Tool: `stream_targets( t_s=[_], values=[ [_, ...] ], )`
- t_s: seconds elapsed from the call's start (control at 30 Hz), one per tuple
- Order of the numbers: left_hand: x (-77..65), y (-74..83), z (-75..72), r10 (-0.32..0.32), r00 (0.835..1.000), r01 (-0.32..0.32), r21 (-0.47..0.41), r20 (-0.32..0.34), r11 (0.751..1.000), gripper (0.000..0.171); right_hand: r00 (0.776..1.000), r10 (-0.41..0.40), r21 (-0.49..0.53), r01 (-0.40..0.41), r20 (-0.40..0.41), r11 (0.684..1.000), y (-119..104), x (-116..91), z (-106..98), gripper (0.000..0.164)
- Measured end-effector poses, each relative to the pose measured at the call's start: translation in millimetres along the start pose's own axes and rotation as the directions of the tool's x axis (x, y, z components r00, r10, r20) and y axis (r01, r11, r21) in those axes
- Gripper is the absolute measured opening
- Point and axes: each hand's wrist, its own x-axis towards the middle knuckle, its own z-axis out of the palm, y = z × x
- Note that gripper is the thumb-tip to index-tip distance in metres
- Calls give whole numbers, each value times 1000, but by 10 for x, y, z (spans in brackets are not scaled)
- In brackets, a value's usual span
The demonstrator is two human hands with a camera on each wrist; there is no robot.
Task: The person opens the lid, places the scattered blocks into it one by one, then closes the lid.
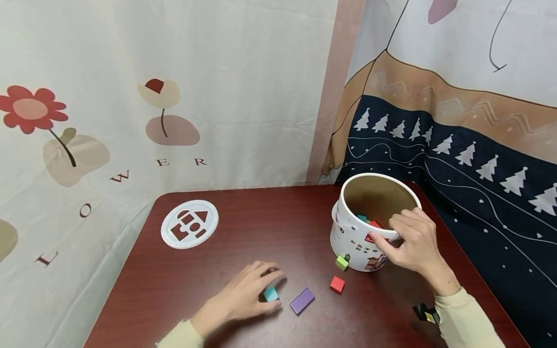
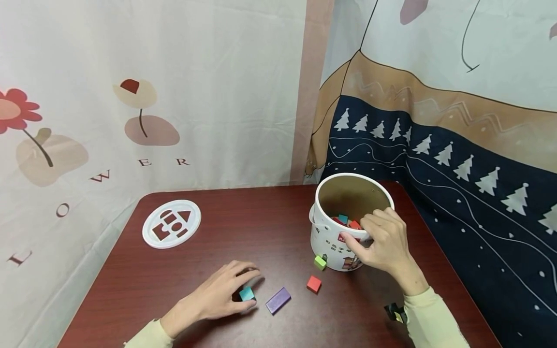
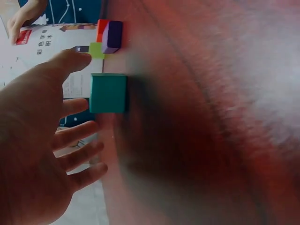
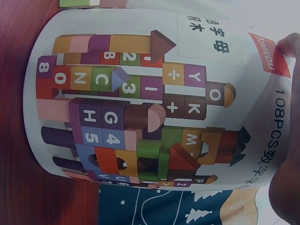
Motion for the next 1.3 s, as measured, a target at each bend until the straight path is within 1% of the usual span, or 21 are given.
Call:
stream_targets(
  t_s=[0.13, 0.27, 0.53, 0.73, 0.9, 1.03, 1.17, 1.3],
  values=[
    [-48, 2, 51, 11, 1000, -11, 8, -12, 1000, 57, 1000, -2, 1, 2, -1, 1000, -4, 4, 1, 53],
    [-74, -3, 75, 13, 1000, -13, -3, 1, 1000, 52, 1000, -3, 1, 3, -4, 1000, -5, 3, 2, 53],
    [-94, -10, 70, 30, 999, -28, -100, 13, 995, 33, 1000, -1, 1, 1, -13, 1000, -12, -1, -1, 54],
    [-100, -14, 63, 34, 999, -33, -124, 11, 992, 27, 1000, -2, -1, 2, -10, 1000, -17, 6, -5, 54],
    [-88, -22, 64, 61, 998, -64, -128, -27, 990, 21, 1000, -2, 2, 2, -10, 1000, -19, 11, -7, 54],
    [-54, -38, 34, 72, 996, -79, -122, -58, 989, 19, 1000, -4, 2, 4, -11, 1000, -14, 13, -6, 54],
    [21, -63, -23, 82, 992, -91, -89, -94, 992, 19, 1000, -4, 2, 4, -9, 1000, -10, 8, -5, 54],
    [137, -83, -89, 93, 984, -103, -61, -150, 993, 21, 1000, -1, 2, 1, -4, 1000, -7, 2, -2, 54]
  ],
)
